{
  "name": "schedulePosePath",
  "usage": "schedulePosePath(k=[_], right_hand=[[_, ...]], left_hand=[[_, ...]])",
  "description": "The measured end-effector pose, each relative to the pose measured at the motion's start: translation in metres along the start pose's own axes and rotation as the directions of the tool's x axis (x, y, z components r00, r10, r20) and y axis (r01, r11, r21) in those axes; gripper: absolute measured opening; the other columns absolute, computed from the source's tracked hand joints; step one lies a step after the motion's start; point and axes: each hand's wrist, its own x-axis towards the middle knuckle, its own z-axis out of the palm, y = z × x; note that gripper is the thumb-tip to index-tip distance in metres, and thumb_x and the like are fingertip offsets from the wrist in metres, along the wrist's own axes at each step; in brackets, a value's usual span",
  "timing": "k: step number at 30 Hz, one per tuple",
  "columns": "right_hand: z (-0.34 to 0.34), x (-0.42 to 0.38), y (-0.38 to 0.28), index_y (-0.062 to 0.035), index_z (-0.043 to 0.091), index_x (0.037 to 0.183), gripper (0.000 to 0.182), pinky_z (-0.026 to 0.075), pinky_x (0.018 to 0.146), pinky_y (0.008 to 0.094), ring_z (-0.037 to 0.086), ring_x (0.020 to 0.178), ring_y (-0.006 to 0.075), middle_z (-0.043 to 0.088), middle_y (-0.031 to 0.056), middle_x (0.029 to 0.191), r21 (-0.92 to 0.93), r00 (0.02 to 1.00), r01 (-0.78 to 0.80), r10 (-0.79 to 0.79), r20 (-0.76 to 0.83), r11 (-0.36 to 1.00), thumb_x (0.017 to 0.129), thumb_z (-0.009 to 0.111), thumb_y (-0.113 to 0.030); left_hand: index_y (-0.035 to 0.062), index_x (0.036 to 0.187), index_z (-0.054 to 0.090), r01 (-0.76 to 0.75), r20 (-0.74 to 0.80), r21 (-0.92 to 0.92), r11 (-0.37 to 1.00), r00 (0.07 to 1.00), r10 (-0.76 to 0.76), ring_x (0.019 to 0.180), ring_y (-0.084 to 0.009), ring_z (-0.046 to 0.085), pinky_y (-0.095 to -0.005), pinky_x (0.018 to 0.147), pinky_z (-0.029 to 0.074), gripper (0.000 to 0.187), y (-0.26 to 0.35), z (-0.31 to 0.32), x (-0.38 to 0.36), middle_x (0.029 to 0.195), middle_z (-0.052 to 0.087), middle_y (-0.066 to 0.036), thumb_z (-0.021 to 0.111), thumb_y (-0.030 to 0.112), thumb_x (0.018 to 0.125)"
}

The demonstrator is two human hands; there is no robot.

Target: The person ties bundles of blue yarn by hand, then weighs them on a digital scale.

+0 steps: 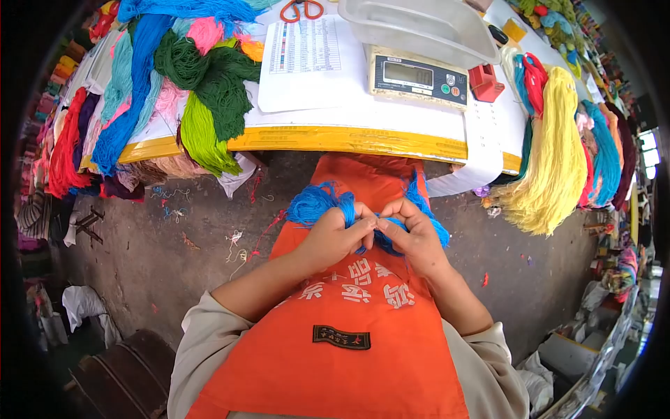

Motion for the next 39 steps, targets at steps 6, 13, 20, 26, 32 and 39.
schedulePosePath(k=[6, 13, 20, 26, 32, 39], right_hand=[[0.001, 0.0, 0.0, -0.0033, 0.054, 0.107, 0.014, 0.044, 0.078, 0.0197, 0.056, 0.089, 0.0034, 0.064, 0.0008, 0.097, 0.002, 1.0, 0.005, -0.005, -0.015, 1.0, 0.097, 0.063, -0.006], [0.003, 0.001, 0.003, -0.0033, 0.054, 0.107, 0.013, 0.045, 0.079, 0.02, 0.056, 0.09, 0.0033, 0.064, 0.0012, 0.097, -0.019, 1.0, 0.01, -0.011, -0.018, 1.0, 0.097, 0.063, -0.006], [0.003, 0.006, 0.021, -0.002, 0.055, 0.106, 0.013, 0.046, 0.079, 0.0205, 0.058, 0.092, 0.0045, 0.065, 0.0017, 0.098, -0.13, 0.997, 0.081, -0.079, 0.024, 0.988, 0.096, 0.063, -0.004], [0.007, 0.007, 0.032, -0.0014, 0.055, 0.106, 0.013, 0.046, 0.079, 0.0208, 0.058, 0.091, 0.005, 0.065, 0.0018, 0.098, -0.108, 0.998, 0.058, -0.054, 0.035, 0.992, 0.096, 0.064, -0.005], [0.01, 0.005, 0.021, -0.0017, 0.055, 0.106, 0.013, 0.046, 0.08, 0.021, 0.058, 0.091, 0.0052, 0.065, 0.0017, 0.098, -0.139, 1.0, -0.003, 0.003, -0.001, 0.99, 0.097, 0.063, -0.006], [0.007, 0.005, 0.018, -0.0023, 0.055, 0.106, 0.013, 0.046, 0.084, 0.0219, 0.059, 0.096, 0.0063, 0.064, 0.0016, 0.1, -0.136, 1.0, 0.004, -0.007, -0.021, 0.991, 0.097, 0.063, -0.006]], left_hand=[[0.0046, 0.093, 0.059, 0.003, -0.003, -0.016, 1.0, 1.0, -0.003, 0.054, -0.0035, 0.046, -0.0209, 0.048, 0.034, 0.019, -0.001, 0.0, 0.0, 0.07, 0.061, 0.0, 0.054, 0.02, 0.102], [0.0048, 0.093, 0.06, 0.004, -0.015, -0.008, 1.0, 1.0, -0.004, 0.055, -0.0036, 0.047, -0.0209, 0.049, 0.035, 0.019, -0.003, -0.001, -0.002, 0.071, 0.061, 0.0, 0.054, 0.02, 0.102], [0.0052, 0.096, 0.062, -0.049, -0.036, 0.202, 0.978, 0.998, 0.058, 0.057, -0.003, 0.047, -0.0206, 0.05, 0.036, 0.018, -0.021, -0.009, -0.003, 0.072, 0.062, 0.001, 0.054, 0.02, 0.102], [0.0063, 0.094, 0.062, -0.056, -0.037, 0.215, 0.975, 0.997, 0.066, 0.057, -0.0027, 0.047, -0.0208, 0.051, 0.036, 0.017, -0.03, -0.015, -0.009, 0.072, 0.062, 0.002, 0.056, 0.021, 0.101], [0.0061, 0.095, 0.061, -0.049, -0.033, 0.196, 0.979, 0.998, 0.056, 0.057, -0.0028, 0.046, -0.0206, 0.051, 0.036, 0.018, -0.026, -0.014, -0.008, 0.072, 0.062, 0.002, 0.054, 0.021, 0.102], [0.0049, 0.095, 0.061, 0.026, -0.026, 0.103, 0.994, 0.999, -0.024, 0.056, -0.004, 0.046, -0.0206, 0.051, 0.037, 0.02, -0.021, -0.01, -0.002, 0.072, 0.061, 0.0, 0.052, 0.021, 0.102]])
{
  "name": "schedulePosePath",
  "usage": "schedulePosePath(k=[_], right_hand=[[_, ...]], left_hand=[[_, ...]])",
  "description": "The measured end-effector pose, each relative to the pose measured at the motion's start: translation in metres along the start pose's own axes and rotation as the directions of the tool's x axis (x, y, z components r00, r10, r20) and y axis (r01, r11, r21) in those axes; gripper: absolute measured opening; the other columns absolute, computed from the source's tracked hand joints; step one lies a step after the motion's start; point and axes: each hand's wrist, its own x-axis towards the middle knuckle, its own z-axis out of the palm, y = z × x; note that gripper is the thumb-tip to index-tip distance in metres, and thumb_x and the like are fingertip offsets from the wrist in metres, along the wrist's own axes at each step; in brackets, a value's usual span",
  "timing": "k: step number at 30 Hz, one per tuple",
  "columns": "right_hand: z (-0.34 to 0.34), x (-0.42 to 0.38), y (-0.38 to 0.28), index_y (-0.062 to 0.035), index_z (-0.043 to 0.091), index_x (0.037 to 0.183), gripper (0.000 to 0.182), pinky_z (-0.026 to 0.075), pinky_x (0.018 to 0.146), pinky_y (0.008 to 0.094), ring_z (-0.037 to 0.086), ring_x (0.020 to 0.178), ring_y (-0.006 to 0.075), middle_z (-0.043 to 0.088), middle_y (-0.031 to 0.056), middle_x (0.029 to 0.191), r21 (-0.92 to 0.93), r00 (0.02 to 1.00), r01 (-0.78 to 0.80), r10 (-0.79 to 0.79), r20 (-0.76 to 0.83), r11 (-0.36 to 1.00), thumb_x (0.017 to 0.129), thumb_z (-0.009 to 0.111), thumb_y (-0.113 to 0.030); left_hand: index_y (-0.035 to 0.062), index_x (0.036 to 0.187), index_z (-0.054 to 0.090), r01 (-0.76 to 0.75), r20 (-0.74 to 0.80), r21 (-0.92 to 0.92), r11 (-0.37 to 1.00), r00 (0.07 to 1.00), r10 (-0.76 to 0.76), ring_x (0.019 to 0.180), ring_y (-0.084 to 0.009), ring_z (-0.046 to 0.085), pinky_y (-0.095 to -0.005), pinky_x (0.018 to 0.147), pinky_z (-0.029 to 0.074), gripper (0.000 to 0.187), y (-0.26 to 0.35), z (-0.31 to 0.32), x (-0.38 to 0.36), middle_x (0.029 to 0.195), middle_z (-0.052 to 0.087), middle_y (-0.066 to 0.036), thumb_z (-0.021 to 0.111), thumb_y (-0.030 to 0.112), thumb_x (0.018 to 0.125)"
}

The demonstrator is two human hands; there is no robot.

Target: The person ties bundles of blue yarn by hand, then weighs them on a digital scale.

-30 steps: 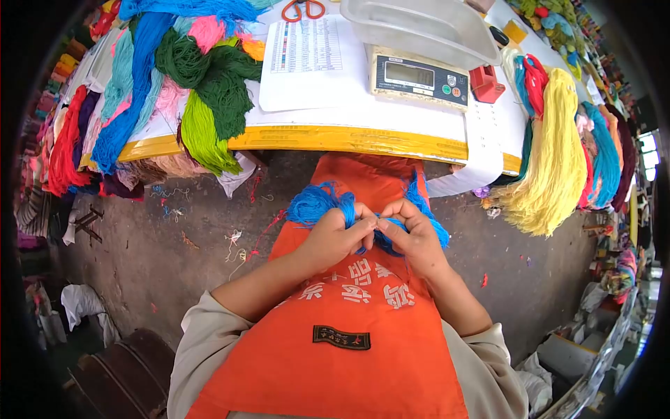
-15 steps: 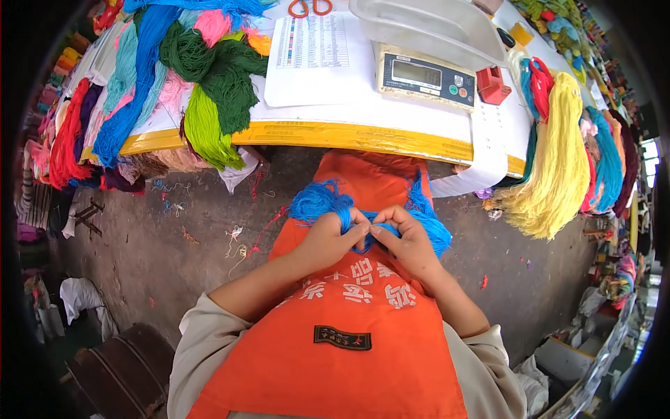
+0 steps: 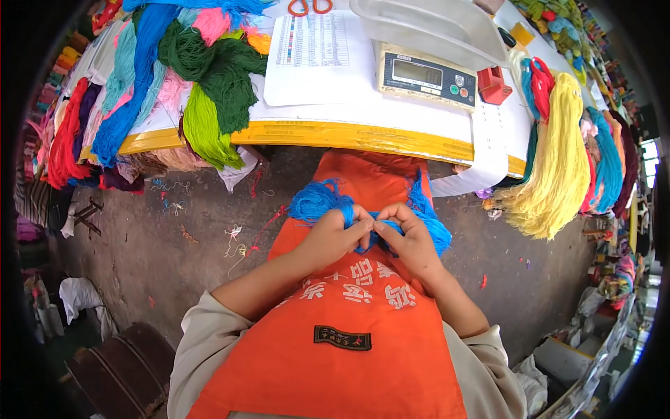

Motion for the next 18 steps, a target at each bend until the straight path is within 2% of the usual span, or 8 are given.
schedulePosePath(k=[8, 18], right_hand=[[-0.0017, 0.0001, 0.0013, -0.0024, 0.055, 0.107, 0.014, 0.045, 0.087, 0.0225, 0.058, 0.099, 0.0069, 0.063, 0.0024, 0.103, 0.035, 1.0, 0.014, -0.015, 0.007, 0.999, 0.097, 0.062, -0.007], [-0.0023, -0.0011, 0.0022, -0.0024, 0.055, 0.107, 0.013, 0.045, 0.086, 0.0224, 0.057, 0.099, 0.0065, 0.062, 0.0019, 0.101, 0.018, 1.0, 0.022, -0.022, -0.016, 1.0, 0.097, 0.063, -0.007]], left_hand=[[0.0052, 0.094, 0.061, 0.043, 0.013, -0.158, 0.987, 0.999, -0.042, 0.056, -0.0041, 0.047, -0.0199, 0.051, 0.036, 0.02, -0.0039, 0.0002, 0.0033, 0.072, 0.061, 0.0, 0.054, 0.023, 0.102], [0.0058, 0.094, 0.062, 0.052, 0.007, -0.196, 0.979, 0.999, -0.052, 0.057, -0.0037, 0.047, -0.0197, 0.05, 0.036, 0.02, -0.003, 0.002, 0.0034, 0.072, 0.061, 0.0, 0.055, 0.023, 0.101]])
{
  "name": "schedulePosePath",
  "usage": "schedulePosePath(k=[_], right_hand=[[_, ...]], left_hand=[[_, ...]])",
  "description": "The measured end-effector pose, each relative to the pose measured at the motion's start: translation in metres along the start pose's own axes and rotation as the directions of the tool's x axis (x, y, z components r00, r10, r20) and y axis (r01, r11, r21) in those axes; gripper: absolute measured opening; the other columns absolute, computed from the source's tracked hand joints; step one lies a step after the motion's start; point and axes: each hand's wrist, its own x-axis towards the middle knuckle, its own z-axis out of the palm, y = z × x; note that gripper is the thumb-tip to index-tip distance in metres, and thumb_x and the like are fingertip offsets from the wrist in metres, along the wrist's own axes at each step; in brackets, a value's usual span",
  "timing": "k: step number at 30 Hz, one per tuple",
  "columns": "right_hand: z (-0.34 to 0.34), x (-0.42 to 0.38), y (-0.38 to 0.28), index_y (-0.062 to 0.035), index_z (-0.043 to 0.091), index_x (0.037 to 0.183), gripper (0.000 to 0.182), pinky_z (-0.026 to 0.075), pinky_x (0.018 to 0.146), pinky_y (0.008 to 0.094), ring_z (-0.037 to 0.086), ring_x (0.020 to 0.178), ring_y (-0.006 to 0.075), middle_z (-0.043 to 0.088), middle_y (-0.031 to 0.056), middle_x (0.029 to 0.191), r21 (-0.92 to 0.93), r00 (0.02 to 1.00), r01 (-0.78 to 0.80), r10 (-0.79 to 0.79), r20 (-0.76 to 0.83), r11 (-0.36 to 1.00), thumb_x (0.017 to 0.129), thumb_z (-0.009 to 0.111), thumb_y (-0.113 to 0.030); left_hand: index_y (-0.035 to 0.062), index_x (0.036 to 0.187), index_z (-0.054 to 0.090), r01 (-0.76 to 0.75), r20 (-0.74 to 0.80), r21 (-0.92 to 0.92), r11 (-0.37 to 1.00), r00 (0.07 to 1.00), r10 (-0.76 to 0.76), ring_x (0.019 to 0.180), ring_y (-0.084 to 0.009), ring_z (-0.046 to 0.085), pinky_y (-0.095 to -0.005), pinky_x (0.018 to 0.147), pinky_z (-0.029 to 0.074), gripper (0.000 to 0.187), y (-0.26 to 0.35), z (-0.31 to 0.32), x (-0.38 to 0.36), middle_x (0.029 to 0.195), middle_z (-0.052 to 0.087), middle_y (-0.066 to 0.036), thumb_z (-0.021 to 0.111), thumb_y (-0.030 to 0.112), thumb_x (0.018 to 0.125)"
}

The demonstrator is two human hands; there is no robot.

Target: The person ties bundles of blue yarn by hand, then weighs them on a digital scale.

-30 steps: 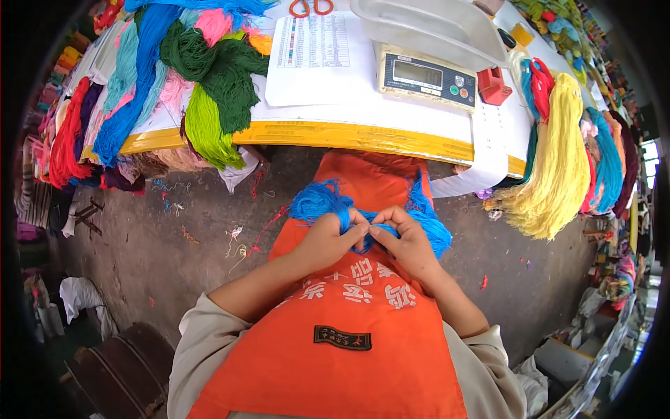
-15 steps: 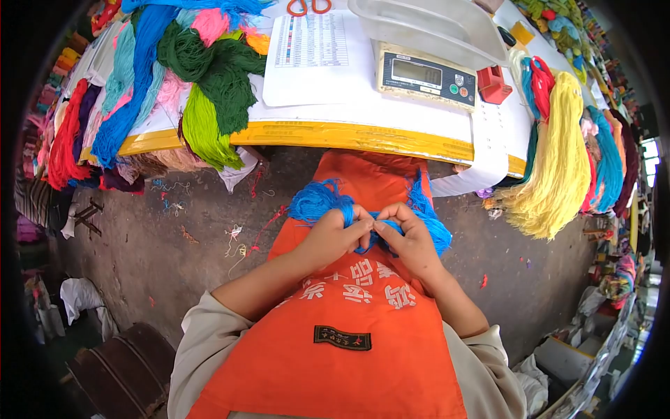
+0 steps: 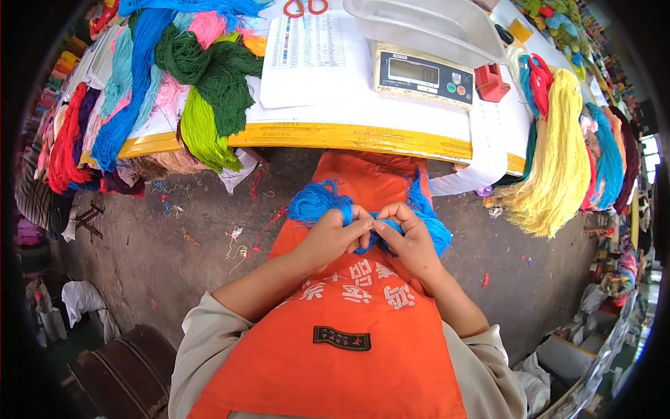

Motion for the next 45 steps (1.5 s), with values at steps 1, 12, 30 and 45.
schedulePosePath(k=[1, 12, 30, 45], right_hand=[[0.0, 0.0, 0.0, -0.0024, 0.055, 0.107, 0.013, 0.045, 0.086, 0.0223, 0.057, 0.098, 0.0065, 0.062, 0.0019, 0.101, 0.002, 1.0, -0.007, 0.007, 0.0, 1.0, 0.097, 0.063, -0.007], [0.004, 0.002, 0.013, -0.0018, 0.057, 0.106, 0.015, 0.045, 0.085, 0.0228, 0.058, 0.097, 0.0064, 0.065, 0.0028, 0.1, -0.043, 0.999, -0.041, 0.041, -0.003, 0.998, 0.096, 0.064, -0.01], [0.004, 0.01, 0.05, -0.0015, 0.06, 0.103, 0.017, 0.045, 0.087, 0.0244, 0.056, 0.096, 0.0091, 0.064, 0.0034, 0.099, -0.028, 0.994, -0.108, 0.108, -0.003, 0.994, 0.096, 0.064, -0.016], [-0.002, -0.002, -0.039, -0.0027, 0.053, 0.112, 0.017, 0.04, 0.07, 0.0179, 0.05, 0.08, 0.0018, 0.058, -0.0023, 0.09, 0.094, 0.962, 0.272, -0.274, 0.003, 0.958, 0.097, 0.06, 0.0]], left_hand=[[0.006, 0.094, 0.062, -0.016, 0.005, 0.012, 1.0, 1.0, 0.016, 0.057, -0.0037, 0.047, -0.0198, 0.05, 0.036, 0.02, -0.002, -0.001, 0.001, 0.072, 0.061, 0.0, 0.055, 0.023, 0.101], [0.0074, 0.095, 0.061, 0.047, 0.0, 0.005, 0.999, 0.999, -0.047, 0.058, -0.0037, 0.046, -0.0202, 0.051, 0.036, 0.018, -0.018, -0.009, -0.001, 0.073, 0.061, 0.001, 0.056, 0.023, 0.101], [0.0077, 0.085, 0.059, 0.116, -0.076, 0.014, 0.993, 0.99, -0.115, 0.053, -0.0049, 0.044, -0.0215, 0.049, 0.034, 0.022, -0.043, -0.005, -0.002, 0.07, 0.061, 0.0, 0.054, 0.021, 0.101], [0.0041, 0.099, 0.062, -0.151, -0.01, -0.097, 0.984, 0.989, 0.151, 0.056, -0.0037, 0.042, -0.0198, 0.05, 0.031, 0.012, 0.061, 0.004, -0.007, 0.071, 0.058, -0.001, 0.06, 0.016, 0.097]])
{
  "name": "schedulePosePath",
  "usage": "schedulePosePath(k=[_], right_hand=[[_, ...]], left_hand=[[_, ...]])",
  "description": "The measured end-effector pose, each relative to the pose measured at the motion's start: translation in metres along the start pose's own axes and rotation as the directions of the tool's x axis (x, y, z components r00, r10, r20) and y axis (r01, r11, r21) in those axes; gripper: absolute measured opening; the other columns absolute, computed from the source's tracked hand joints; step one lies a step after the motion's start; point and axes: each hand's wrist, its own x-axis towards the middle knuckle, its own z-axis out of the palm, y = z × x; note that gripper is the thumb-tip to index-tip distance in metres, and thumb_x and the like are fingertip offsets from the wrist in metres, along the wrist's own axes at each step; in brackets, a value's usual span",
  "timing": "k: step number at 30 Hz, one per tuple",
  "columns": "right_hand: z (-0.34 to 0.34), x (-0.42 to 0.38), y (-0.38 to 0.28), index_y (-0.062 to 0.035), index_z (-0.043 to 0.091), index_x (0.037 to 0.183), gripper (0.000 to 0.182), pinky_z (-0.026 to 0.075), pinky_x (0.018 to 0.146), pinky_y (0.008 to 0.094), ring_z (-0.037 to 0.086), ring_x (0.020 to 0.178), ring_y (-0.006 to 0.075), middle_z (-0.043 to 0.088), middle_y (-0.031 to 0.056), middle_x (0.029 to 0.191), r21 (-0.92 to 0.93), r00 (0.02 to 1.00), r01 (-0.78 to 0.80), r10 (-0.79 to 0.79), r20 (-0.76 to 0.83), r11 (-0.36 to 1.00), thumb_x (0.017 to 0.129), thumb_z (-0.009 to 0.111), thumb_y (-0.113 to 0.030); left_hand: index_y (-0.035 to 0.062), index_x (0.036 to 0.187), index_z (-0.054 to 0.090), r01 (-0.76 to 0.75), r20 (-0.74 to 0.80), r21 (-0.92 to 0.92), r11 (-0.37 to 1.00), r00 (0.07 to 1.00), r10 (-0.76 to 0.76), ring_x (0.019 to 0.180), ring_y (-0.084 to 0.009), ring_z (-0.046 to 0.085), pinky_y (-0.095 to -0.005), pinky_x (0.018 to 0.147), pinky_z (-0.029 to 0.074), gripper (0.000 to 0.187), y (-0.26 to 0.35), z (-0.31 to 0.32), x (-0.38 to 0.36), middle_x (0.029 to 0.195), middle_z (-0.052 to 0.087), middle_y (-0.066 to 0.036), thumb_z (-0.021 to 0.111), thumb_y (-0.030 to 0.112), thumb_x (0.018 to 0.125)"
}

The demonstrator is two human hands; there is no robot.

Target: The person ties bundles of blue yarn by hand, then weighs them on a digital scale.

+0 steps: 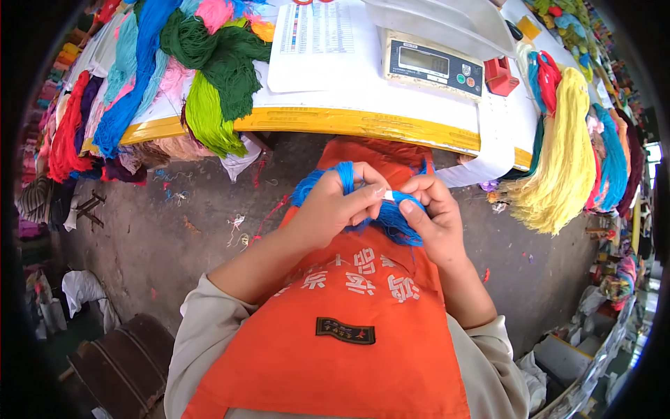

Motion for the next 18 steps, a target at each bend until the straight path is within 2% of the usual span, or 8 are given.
schedulePosePath(k=[2, 7, 9, 11, 15, 16, 17, 18], right_hand=[[-0.003, 0.0, -0.008, -0.0031, 0.053, 0.113, 0.018, 0.038, 0.069, 0.0177, 0.049, 0.079, 0.0012, 0.057, -0.0028, 0.088, 0.014, 0.999, 0.009, -0.01, 0.043, 1.0, 0.097, 0.061, -0.002], [-0.007, -0.001, -0.011, -0.0042, 0.053, 0.113, 0.018, 0.037, 0.067, 0.0181, 0.048, 0.077, 0.0008, 0.056, -0.004, 0.086, 0.007, 0.999, -0.019, 0.018, 0.029, 1.0, 0.097, 0.061, -0.004], [-0.011, -0.002, -0.009, -0.0046, 0.054, 0.113, 0.018, 0.037, 0.067, 0.0181, 0.048, 0.077, 0.0007, 0.056, -0.0044, 0.085, -0.003, 0.999, -0.023, 0.023, 0.025, 1.0, 0.097, 0.062, -0.004], [-0.013, -0.004, -0.009, -0.0047, 0.054, 0.113, 0.018, 0.037, 0.067, 0.0182, 0.047, 0.076, 0.0006, 0.056, -0.0049, 0.085, -0.021, 0.999, -0.022, 0.023, 0.029, 1.0, 0.097, 0.062, -0.004], [-0.02, -0.008, -0.019, -0.0047, 0.056, 0.11, 0.016, 0.037, 0.066, 0.0186, 0.047, 0.074, 0.0005, 0.056, -0.0051, 0.083, -0.044, 0.999, -0.035, 0.036, 0.025, 0.998, 0.096, 0.064, -0.006], [-0.028, -0.011, -0.022, -0.0048, 0.057, 0.109, 0.017, 0.038, 0.066, 0.0189, 0.047, 0.074, 0.0005, 0.057, -0.005, 0.082, -0.119, 0.999, -0.035, 0.038, 0.021, 0.992, 0.095, 0.065, -0.007], [-0.038, -0.014, -0.025, -0.0049, 0.058, 0.109, 0.017, 0.038, 0.066, 0.0192, 0.048, 0.073, 0.0006, 0.057, -0.0049, 0.082, -0.194, 0.999, -0.036, 0.04, 0.017, 0.98, 0.095, 0.067, -0.008], [-0.052, -0.019, -0.031, -0.0052, 0.06, 0.108, 0.019, 0.04, 0.068, 0.0194, 0.049, 0.074, 0.0016, 0.059, -0.0048, 0.082, -0.233, 0.999, -0.044, 0.048, 0.011, 0.971, 0.093, 0.07, -0.01]], left_hand=[[0.0043, 0.099, 0.062, 0.001, 0.015, -0.006, 1.0, 1.0, -0.001, 0.055, -0.0037, 0.041, -0.0197, 0.05, 0.031, 0.013, 0.009, 0.002, 0.001, 0.071, 0.058, -0.001, 0.059, 0.017, 0.098], [0.0043, 0.099, 0.062, 0.008, 0.074, 0.002, 1.0, 0.997, -0.008, 0.056, -0.0032, 0.042, -0.0193, 0.05, 0.031, 0.014, 0.007, 0.002, 0.002, 0.071, 0.059, -0.001, 0.059, 0.018, 0.099], [0.0034, 0.097, 0.063, -0.044, 0.142, 0.188, 0.981, 0.99, 0.018, 0.061, -0.0042, 0.05, -0.0209, 0.054, 0.039, 0.019, 0.004, 0.003, 0.002, 0.073, 0.062, 0.0, 0.061, 0.022, 0.099], [0.0032, 0.096, 0.063, -0.056, 0.167, 0.207, 0.977, 0.986, 0.021, 0.064, -0.0046, 0.053, -0.0218, 0.057, 0.041, 0.02, 0.001, 0.002, 0.002, 0.073, 0.062, 0.0, 0.061, 0.023, 0.099], [0.0031, 0.095, 0.064, -0.066, 0.084, 0.301, 0.951, 0.996, 0.042, 0.064, -0.0043, 0.053, -0.0221, 0.056, 0.041, 0.017, 0.018, 0.002, -0.001, 0.071, 0.062, 0.001, 0.062, 0.02, 0.097], [0.0032, 0.093, 0.064, -0.069, 0.045, 0.341, 0.938, 0.997, 0.057, 0.064, -0.0045, 0.053, -0.0222, 0.056, 0.041, 0.016, 0.024, -0.001, -0.002, 0.07, 0.062, 0.001, 0.062, 0.019, 0.097], [0.0037, 0.092, 0.065, -0.069, -0.005, 0.345, 0.936, 0.997, 0.075, 0.061, -0.004, 0.05, -0.0208, 0.054, 0.038, 0.015, 0.03, -0.007, -0.003, 0.069, 0.06, 0.001, 0.06, 0.017, 0.095], [0.0042, 0.094, 0.066, -0.06, -0.038, 0.251, 0.966, 0.997, 0.072, 0.059, -0.0034, 0.047, -0.0198, 0.053, 0.035, 0.014, 0.038, -0.016, -0.007, 0.069, 0.059, 0.001, 0.06, 0.017, 0.096]])
